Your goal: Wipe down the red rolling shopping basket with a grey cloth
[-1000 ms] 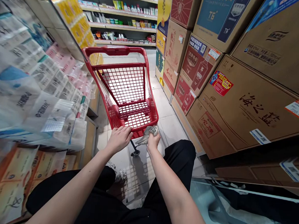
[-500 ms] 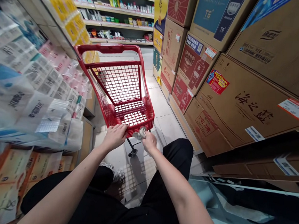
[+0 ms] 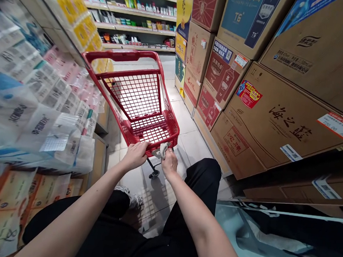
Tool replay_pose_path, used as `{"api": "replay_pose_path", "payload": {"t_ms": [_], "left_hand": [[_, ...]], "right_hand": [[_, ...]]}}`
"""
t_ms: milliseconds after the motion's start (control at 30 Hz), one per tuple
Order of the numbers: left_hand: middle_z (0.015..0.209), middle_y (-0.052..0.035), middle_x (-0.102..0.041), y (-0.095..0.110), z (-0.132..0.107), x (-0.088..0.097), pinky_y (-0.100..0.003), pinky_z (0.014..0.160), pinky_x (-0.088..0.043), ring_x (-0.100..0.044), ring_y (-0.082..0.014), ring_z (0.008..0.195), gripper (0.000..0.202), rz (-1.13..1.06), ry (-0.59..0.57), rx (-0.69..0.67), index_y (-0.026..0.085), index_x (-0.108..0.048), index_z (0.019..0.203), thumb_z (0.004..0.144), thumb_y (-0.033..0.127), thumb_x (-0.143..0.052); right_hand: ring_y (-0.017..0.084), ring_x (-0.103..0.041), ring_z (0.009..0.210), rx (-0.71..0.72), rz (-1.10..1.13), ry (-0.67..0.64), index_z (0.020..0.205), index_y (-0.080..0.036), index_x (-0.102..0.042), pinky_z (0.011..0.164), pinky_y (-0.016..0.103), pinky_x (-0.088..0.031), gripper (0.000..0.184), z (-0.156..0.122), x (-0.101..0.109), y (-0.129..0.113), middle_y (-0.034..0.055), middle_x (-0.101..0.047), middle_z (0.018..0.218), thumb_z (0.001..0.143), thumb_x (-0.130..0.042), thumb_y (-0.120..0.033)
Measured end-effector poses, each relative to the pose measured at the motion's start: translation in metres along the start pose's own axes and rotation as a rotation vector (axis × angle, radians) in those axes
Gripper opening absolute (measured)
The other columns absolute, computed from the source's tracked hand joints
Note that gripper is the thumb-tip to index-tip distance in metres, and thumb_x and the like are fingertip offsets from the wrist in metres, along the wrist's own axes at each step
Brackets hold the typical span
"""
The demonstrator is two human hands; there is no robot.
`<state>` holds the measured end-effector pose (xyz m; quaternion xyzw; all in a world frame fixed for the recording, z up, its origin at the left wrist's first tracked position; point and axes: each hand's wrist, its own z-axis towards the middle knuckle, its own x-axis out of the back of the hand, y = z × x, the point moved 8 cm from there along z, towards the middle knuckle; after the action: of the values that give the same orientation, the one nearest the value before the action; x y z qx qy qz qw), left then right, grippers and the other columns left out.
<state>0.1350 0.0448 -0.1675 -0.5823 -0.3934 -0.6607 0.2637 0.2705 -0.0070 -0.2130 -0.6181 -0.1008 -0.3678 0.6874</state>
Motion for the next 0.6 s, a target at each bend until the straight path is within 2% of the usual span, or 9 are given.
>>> {"api": "replay_pose_path", "payload": {"t_ms": [133,233,300,367,433,500,600], "left_hand": [[0.123,-0.0106,-0.060,-0.001,0.002,0.004,-0.041,0.089,-0.038,-0.053,-0.0270,0.114,0.056,-0.076,-0.050,-0.010,0.019,-0.046,0.125,0.069,0.012,-0.041],[0.125,-0.0070,-0.060,-0.002,0.000,0.016,-0.037,0.093,-0.039,-0.055,-0.0224,0.114,0.061,-0.173,-0.036,-0.058,0.019,-0.045,0.129,0.069,0.010,-0.039],[0.124,-0.0049,-0.061,-0.004,-0.003,0.027,-0.039,0.102,-0.033,-0.055,-0.0211,0.114,0.055,-0.152,0.032,-0.096,0.022,-0.051,0.125,0.072,0.012,-0.039],[0.118,-0.0036,-0.064,-0.010,-0.007,0.034,-0.046,0.111,-0.019,-0.054,-0.0218,0.113,0.043,-0.067,0.105,-0.091,0.025,-0.058,0.115,0.077,0.017,-0.038],[0.109,-0.0034,-0.067,-0.017,-0.009,0.033,-0.052,0.114,-0.006,-0.056,-0.0222,0.109,0.034,0.003,0.114,-0.068,0.026,-0.062,0.105,0.082,0.022,-0.037],[0.100,-0.0034,-0.069,-0.021,-0.009,0.027,-0.053,0.114,-0.001,-0.057,-0.0218,0.105,0.032,0.029,0.081,-0.066,0.026,-0.063,0.100,0.083,0.024,-0.036],[0.099,-0.0029,-0.069,-0.023,-0.009,0.021,-0.053,0.114,-0.002,-0.055,-0.0218,0.105,0.031,0.032,0.074,-0.076,0.026,-0.061,0.102,0.083,0.024,-0.036]], "right_hand": [[0.016,-0.056,0.075,-0.006,0.050,-0.044,0.082,-0.021,-0.064,0.070,0.022,-0.043,0.015,0.001,0.013,0.015,0.0005,-0.062,0.081,0.073,-0.053,-0.015],[0.015,-0.055,0.069,-0.038,0.129,-0.016,0.079,-0.022,-0.064,0.065,0.022,-0.042,0.015,-0.005,0.019,0.023,-0.0013,-0.061,0.076,0.072,-0.053,-0.016],[0.016,-0.056,0.070,-0.016,0.165,-0.026,0.079,-0.022,-0.065,0.065,0.022,-0.043,0.017,-0.009,0.015,0.021,-0.0011,-0.061,0.077,0.071,-0.052,-0.014],[0.016,-0.056,0.072,0.004,0.195,-0.047,0.083,-0.022,-0.066,0.068,0.023,-0.043,0.021,-0.011,0.009,0.015,-0.0007,-0.061,0.080,0.071,-0.052,-0.013],[0.017,-0.057,0.076,-0.011,0.212,-0.046,0.089,-0.023,-0.066,0.071,0.024,-0.044,0.024,-0.010,0.004,0.010,-0.0002,-0.062,0.084,0.071,-0.052,-0.013],[0.018,-0.057,0.082,-0.032,0.208,-0.052,0.094,-0.023,-0.066,0.075,0.025,-0.044,0.027,-0.009,-0.003,0.006,0.0007,-0.062,0.093,0.072,-0.054,-0.014],[0.019,-0.056,0.093,-0.084,0.236,-0.064,0.100,-0.023,-0.065,0.083,0.027,-0.043,0.032,-0.010,-0.014,0.005,0.0018,-0.061,0.103,0.070,-0.057,-0.014]]}}
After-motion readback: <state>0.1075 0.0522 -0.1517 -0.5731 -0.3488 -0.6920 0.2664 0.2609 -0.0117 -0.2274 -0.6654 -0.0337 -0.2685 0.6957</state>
